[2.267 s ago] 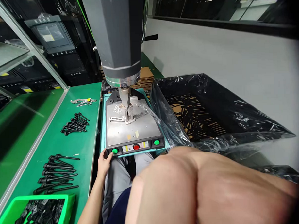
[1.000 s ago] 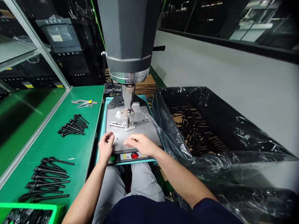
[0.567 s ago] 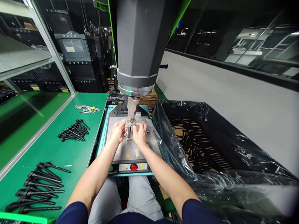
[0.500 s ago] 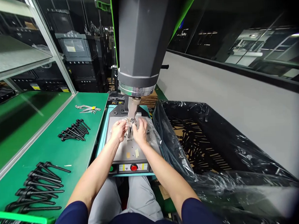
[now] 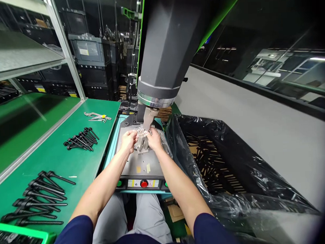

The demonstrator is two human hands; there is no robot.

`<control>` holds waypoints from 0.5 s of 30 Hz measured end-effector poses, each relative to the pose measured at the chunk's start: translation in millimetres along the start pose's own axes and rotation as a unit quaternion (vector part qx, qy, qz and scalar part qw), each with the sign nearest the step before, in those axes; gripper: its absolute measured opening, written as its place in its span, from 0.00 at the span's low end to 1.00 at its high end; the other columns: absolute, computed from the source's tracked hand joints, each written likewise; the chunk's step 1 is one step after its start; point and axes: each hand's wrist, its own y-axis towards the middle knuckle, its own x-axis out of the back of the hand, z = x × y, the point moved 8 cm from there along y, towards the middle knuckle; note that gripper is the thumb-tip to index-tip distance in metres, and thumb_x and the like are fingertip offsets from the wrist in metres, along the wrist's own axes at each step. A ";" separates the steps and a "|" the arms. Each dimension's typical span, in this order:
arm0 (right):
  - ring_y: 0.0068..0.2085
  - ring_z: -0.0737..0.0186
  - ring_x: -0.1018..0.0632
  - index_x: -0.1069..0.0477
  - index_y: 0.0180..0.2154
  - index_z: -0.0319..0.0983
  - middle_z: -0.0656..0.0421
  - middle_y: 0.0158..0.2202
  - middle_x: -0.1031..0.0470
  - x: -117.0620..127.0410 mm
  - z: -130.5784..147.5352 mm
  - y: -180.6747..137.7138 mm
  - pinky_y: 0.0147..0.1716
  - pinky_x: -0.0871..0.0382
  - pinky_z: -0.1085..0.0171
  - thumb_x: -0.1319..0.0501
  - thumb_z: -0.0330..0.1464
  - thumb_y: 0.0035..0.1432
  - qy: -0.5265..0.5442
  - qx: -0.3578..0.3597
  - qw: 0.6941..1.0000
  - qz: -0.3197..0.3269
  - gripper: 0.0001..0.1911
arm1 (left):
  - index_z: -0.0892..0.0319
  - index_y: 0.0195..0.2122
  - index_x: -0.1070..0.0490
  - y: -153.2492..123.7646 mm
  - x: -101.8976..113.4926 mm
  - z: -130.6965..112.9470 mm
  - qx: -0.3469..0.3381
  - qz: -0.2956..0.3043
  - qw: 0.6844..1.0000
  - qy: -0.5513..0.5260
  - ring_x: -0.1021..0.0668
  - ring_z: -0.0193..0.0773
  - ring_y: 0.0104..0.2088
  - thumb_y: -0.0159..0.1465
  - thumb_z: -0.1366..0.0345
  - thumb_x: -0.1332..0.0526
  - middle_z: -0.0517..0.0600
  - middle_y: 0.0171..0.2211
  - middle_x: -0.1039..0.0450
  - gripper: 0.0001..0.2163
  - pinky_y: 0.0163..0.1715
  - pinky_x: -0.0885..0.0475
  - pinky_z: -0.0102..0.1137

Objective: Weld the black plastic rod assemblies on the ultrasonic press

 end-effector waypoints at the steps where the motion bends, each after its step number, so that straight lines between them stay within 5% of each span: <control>1: 0.48 0.52 0.25 0.26 0.40 0.39 0.52 0.44 0.22 0.7 0.3 -0.3 0.51 0.33 0.55 0.43 0.36 0.57 0.002 -0.010 1.000 0.003 0.12 | 0.61 0.28 0.33 0.3 0.1 -0.4 -0.001 0.001 1.000 0.002 0.28 0.27 0.19 0.46 0.70 0.29 0.42 0.19 0.31 0.12 0.19 0.35 0.21; 9: 0.44 0.55 0.22 0.28 0.40 0.40 0.54 0.41 0.21 25.0 0.9 -78.3 0.50 0.31 0.54 0.35 0.40 0.52 0.139 -0.058 0.989 -0.008 0.15 | 0.61 0.26 0.34 -1.7 15.0 4.5 -0.036 -0.002 0.999 0.035 0.33 0.25 0.17 0.48 0.68 0.32 0.41 0.18 0.35 0.10 0.19 0.37 0.21; 15: 0.34 0.55 0.19 0.33 0.39 0.42 0.56 0.34 0.21 24.7 23.0 -120.9 0.39 0.24 0.55 0.31 0.47 0.50 0.343 -0.147 0.926 0.052 0.22 | 0.62 0.33 0.31 -11.4 53.6 10.7 -0.031 -0.055 0.995 0.074 0.28 0.26 0.22 0.51 0.69 0.33 0.44 0.25 0.30 0.10 0.24 0.35 0.22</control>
